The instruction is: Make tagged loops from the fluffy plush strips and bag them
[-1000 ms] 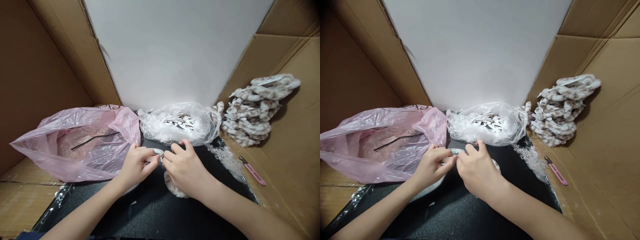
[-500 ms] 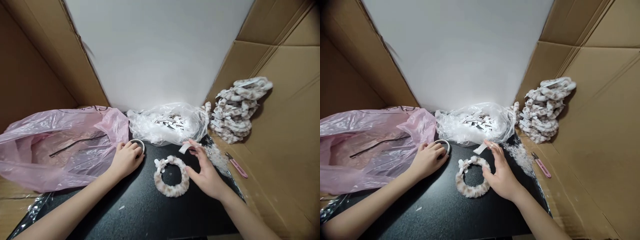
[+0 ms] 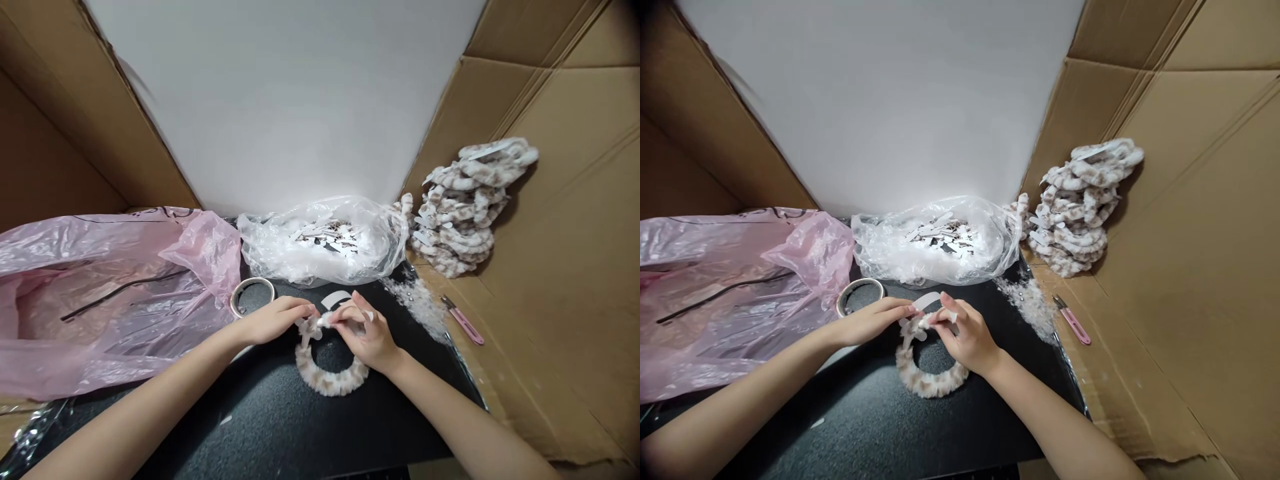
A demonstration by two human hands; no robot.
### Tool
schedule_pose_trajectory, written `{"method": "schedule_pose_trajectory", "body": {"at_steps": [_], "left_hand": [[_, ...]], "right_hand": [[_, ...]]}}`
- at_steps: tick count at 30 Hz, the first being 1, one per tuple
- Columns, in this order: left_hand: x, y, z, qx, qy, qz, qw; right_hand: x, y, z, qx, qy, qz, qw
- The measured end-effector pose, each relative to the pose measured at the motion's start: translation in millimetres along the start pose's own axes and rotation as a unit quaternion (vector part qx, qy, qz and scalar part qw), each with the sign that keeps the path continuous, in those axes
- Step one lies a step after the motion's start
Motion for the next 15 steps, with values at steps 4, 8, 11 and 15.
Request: {"method": "schedule_pose_trajectory", "body": {"at_steps": [4,8,11,15], "left_hand": [[6.9,0.3,14.7,0.108,-0.125,-0.069,0.984],[-11.8,-7.3,34.8,0.232,-0.185,-0.048,0.954],[-20.4,-12.5,36.5,0.242,-0.165,-0.026,0.956],[-24.3,-17.9,24.0,0.126,-0.054,0.013,0.99]], "right_hand": [[17.6,4.6,-4.5,-0.001,0.027,-0.024,0.999],[29.6,7.8,-8.4,-0.009,0.013,-0.05,0.999],[23.1,1.9,-7.2,-0.004,-0.003,-0.033,0.999],[6.5,-9.9,-3.5,-0.002,0.014,0.02,1.0]]}}
Point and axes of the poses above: each hand's wrist, its own y-axis towards the middle knuckle, its own z-axis out of the palm, x = y × z, the point moved 10 cm from there along y, towards the middle knuckle, and after that the axes turned 9 degrees about -x, right-handed, at the moved point
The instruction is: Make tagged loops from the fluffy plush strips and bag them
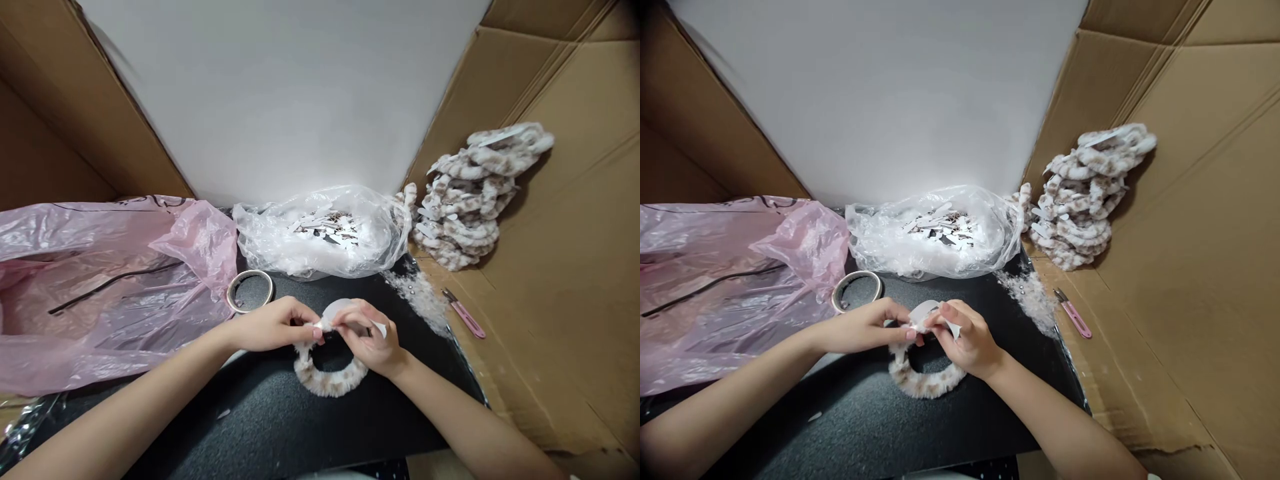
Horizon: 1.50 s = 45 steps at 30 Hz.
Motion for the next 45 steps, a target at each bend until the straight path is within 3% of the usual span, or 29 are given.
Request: {"method": "schedule_pose_trajectory", "body": {"at_steps": [4,7,10,13,16,18,21,24,28,39,45], "left_hand": [[-15.1,-11.8,-6.2,-0.136,0.148,0.067,0.977],[-19.2,-17.0,-7.4,-0.211,0.256,0.085,0.939],[-21.4,-19.9,-8.9,-0.26,0.295,0.096,0.915],[-22.7,-21.7,-11.3,-0.284,0.272,0.097,0.914],[-12.9,-20.3,-13.9,-0.282,0.142,0.058,0.947],[-0.3,-16.9,-10.4,-0.26,0.004,0.02,0.965],[20.0,-11.8,0.5,-0.22,-0.179,-0.036,0.958],[34.2,-10.2,6.5,-0.212,-0.269,-0.064,0.937],[38.7,-10.6,10.7,-0.213,-0.293,-0.058,0.93],[27.8,-13.0,12.2,-0.227,-0.256,-0.005,0.94],[34.9,-11.8,15.5,-0.208,-0.282,-0.039,0.936]], "right_hand": [[-7.8,5.9,-2.9,0.006,-0.016,0.068,0.998],[0.8,25.0,-26.1,-0.041,-0.01,0.102,0.994],[7.4,39.7,-45.7,-0.07,0.041,0.157,0.984],[18.1,43.2,-28.7,0.018,0.159,0.189,0.969],[14.7,25.0,9.7,0.154,0.218,0.288,0.92],[2.9,10.8,23.8,0.191,0.175,0.354,0.899],[-6.1,6.6,28.1,0.191,0.118,0.354,0.908],[-8.8,3.8,31.0,0.21,0.113,0.332,0.913],[-13.2,2.0,30.7,0.207,0.114,0.32,0.918],[-21.0,-0.3,29.8,0.16,0.07,0.355,0.918],[-24.3,-1.1,28.8,0.164,0.062,0.361,0.916]]}}
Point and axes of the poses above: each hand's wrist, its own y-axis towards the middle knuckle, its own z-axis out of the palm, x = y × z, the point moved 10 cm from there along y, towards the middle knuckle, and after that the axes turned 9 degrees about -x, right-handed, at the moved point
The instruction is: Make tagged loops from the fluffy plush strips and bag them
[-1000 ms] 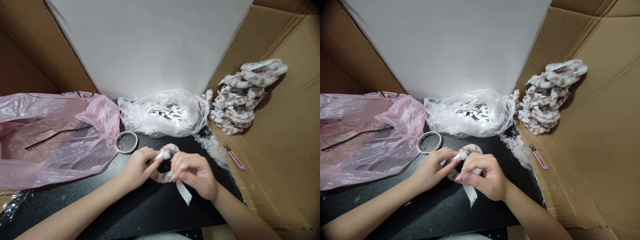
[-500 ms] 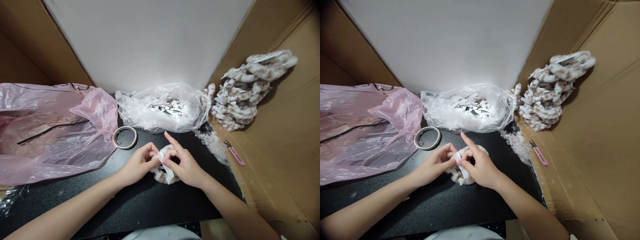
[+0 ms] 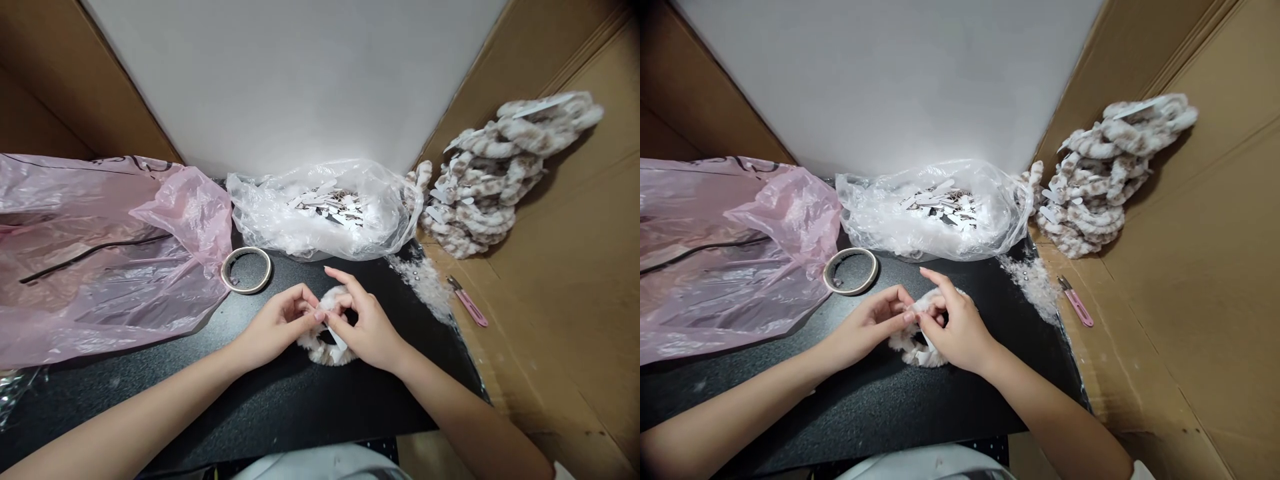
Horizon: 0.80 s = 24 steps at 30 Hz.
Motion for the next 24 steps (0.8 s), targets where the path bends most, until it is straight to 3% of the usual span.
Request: {"method": "schedule_pose_trajectory", "body": {"at_steps": [5,14,18,20,24], "left_hand": [[-2.6,0.2,-6.4,-0.042,0.021,0.004,0.999],[-10.1,-3.5,-8.2,-0.068,0.047,0.025,0.996],[-13.8,-5.5,-8.6,-0.072,0.062,0.047,0.994],[-16.9,-7.8,-5.8,-0.063,0.065,0.063,0.994],[-22.9,-14.4,3.3,-0.031,0.13,0.094,0.987]], "right_hand": [[-2.1,-0.2,1.5,0.016,0.001,0.013,1.0],[-5.2,3.6,-3.2,0.066,-0.037,0.031,0.997],[10.3,11.2,-32.7,-0.032,-0.035,-0.043,0.998],[15.1,13.5,-40.8,-0.049,-0.027,-0.054,0.997],[-2.0,12.8,-22.4,0.077,-0.014,0.038,0.996]]}}
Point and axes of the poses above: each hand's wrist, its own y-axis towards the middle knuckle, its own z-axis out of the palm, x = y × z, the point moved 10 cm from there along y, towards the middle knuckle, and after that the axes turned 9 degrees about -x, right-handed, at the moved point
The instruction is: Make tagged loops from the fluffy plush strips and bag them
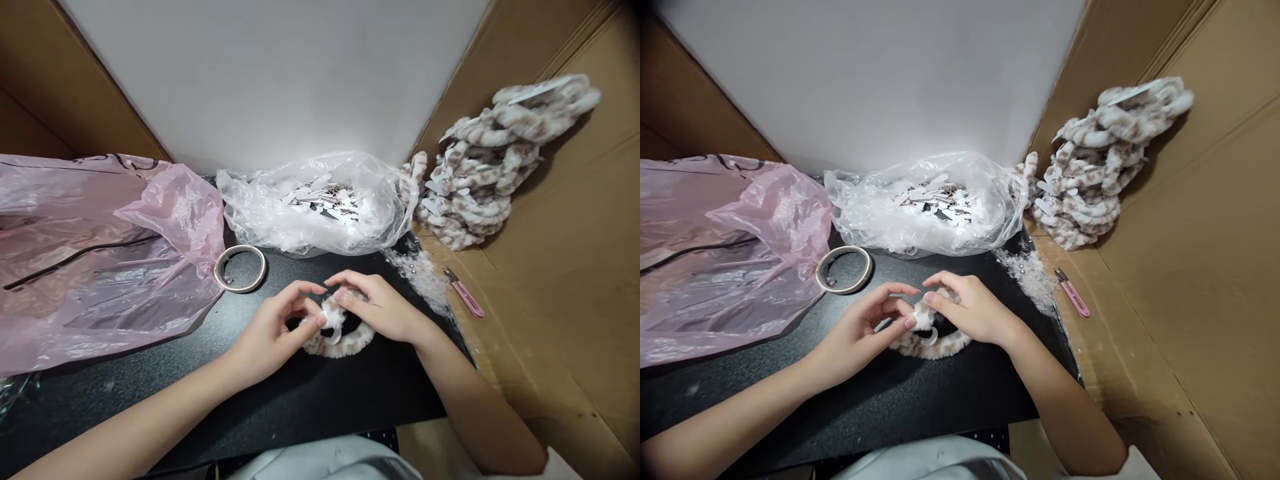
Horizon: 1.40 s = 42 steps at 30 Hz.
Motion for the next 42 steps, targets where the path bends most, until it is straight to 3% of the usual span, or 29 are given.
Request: {"method": "schedule_pose_trajectory", "body": {"at_steps": [3,7,9,15,21,26,31,34,42], "left_hand": [[-13.2,-3.7,3.4,0.017,0.087,0.057,0.994],[-33.3,-6.8,1.4,-0.004,0.166,0.144,0.976],[-38.8,-8.1,0.0,-0.016,0.185,0.173,0.967],[-45.6,-12.2,-0.7,-0.029,0.202,0.228,0.952],[-51.7,-12.7,-1.8,-0.022,0.146,0.26,0.954],[-39.9,-9.8,5.1,0.01,0.138,0.205,0.969],[-24.7,-6.9,-1.5,-0.035,0.087,0.127,0.987],[-16.8,-5.0,-1.1,-0.033,0.067,0.095,0.993],[-22.2,-5.5,-6.3,-0.064,0.083,0.133,0.986]], "right_hand": [[-23.6,-4.1,15.6,0.08,0.106,0.12,0.984],[-37.7,-19.9,39.5,0.191,0.253,0.248,0.916],[-38.0,-23.9,43.3,0.203,0.293,0.272,0.894],[-43.0,-21.0,39.3,0.132,0.354,0.298,0.877],[-44.4,-12.5,34.5,0.069,0.344,0.276,0.895],[-47.3,-10.4,39.7,0.06,0.31,0.259,0.913],[-44.3,-7.5,31.2,0.007,0.266,0.21,0.941],[-41.6,-6.1,25.5,-0.026,0.258,0.186,0.948],[-44.0,-6.0,21.0,-0.065,0.256,0.179,0.948]]}}
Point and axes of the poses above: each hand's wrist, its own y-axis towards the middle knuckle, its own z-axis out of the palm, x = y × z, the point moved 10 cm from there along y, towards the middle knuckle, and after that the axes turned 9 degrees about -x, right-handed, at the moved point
